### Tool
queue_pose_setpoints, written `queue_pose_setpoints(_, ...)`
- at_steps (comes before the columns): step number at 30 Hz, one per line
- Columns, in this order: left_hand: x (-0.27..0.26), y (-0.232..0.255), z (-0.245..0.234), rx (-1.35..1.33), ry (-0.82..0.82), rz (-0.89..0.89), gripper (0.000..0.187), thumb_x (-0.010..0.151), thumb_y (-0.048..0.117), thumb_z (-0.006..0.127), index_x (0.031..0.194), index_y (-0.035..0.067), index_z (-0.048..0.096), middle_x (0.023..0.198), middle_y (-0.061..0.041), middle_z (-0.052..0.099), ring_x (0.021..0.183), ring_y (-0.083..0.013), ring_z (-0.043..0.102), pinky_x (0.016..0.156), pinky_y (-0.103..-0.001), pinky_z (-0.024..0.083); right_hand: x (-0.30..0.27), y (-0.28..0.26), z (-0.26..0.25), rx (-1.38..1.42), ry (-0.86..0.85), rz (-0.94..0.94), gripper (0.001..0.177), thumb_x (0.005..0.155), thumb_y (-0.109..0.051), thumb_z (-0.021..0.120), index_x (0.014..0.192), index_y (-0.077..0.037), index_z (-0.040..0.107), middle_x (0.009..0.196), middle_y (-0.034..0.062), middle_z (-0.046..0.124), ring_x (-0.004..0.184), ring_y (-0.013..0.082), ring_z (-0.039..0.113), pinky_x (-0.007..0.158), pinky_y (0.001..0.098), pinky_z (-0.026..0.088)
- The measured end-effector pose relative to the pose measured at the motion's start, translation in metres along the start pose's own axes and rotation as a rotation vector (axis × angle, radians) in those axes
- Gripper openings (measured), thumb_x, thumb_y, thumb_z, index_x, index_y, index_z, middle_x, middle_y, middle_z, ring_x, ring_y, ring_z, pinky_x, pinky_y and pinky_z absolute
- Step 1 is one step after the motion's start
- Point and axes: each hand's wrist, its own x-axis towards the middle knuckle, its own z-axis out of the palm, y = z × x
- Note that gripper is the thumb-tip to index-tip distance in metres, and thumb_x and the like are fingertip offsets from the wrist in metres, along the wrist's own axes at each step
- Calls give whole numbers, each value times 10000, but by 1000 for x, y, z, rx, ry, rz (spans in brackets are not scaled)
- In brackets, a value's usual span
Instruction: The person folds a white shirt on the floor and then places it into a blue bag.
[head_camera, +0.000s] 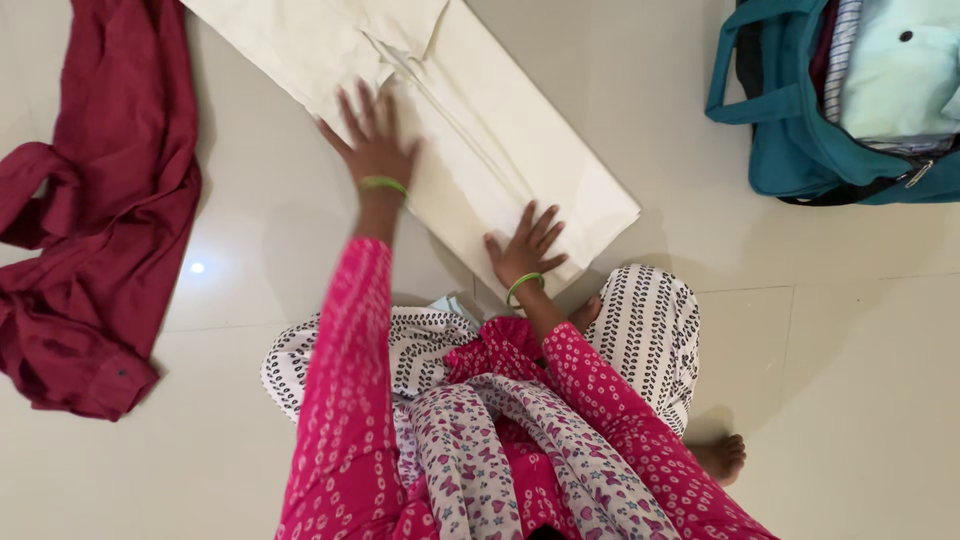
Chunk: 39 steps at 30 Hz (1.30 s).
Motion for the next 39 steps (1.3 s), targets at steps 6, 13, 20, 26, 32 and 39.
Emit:
queue_pose_setpoints(6, -155, 87, 1, -200, -247, 95, 836, 969, 685, 357, 1646, 259, 114, 1709, -115, -49, 1554, -411, -84, 1141, -766, -51, -9, 31, 24, 227, -118, -221, 1244, 827, -644, 710, 1642, -111, -64, 1687, 259, -136, 1550, 497, -128, 1202, 702, 70)
queue_pose_setpoints(13, -218, 81, -7, -251, -295, 174, 786, 999, 632, 404, 1644, 254, 160, 1731, -138, 17, 1575, -424, -39, 1180, -747, -15, -13, 82, 36, 168, -12, -561, 1023, 893, -451, 748, 1612, -11, 169, 1657, 358, 51, 1540, 536, 90, 1246, 550, 170)
queue_pose_setpoints(20, -264, 90, 5, -208, -249, 431, 745, 935, 454, 580, 1596, 225, 324, 1693, -152, 137, 1559, -395, 102, 1170, -744, 49, -44, 100, 8, -284, 92, -642, 918, 842, -295, 755, 1574, -26, 272, 1690, 200, 157, 1540, 396, 220, 1211, 540, 262)
queue_pose_setpoints(26, -276, 88, 20, -149, -114, 614, 480, 987, 255, 562, 1426, 65, 528, 1581, -204, 411, 1481, -372, 346, 1218, -570, 222, -53, 95, -1, -177, 70, -667, 718, 843, -272, 761, 1472, -91, 466, 1624, 222, 305, 1461, 388, 348, 1112, 514, 376)
queue_pose_setpoints(32, -289, 91, 10, -270, -238, 758, 324, 1010, 179, 517, 1297, 77, 625, 1391, -127, 601, 1356, -283, 530, 1193, -440, 383, -61, 113, -26, 33, 144, -581, 372, 988, -254, 691, 1348, -169, 657, 1383, 74, 654, 1279, 300, 618, 1099, 419, 475)
queue_pose_setpoints(39, -292, 97, 20, -294, -34, 734, 274, 926, 183, 564, 1164, 89, 664, 1339, -104, 602, 1256, -270, 559, 1047, -442, 439, -80, 96, -46, -303, 127, -490, 400, 904, -302, 697, 1285, -195, 639, 1376, 81, 557, 1209, 296, 576, 1014, 515, 423)
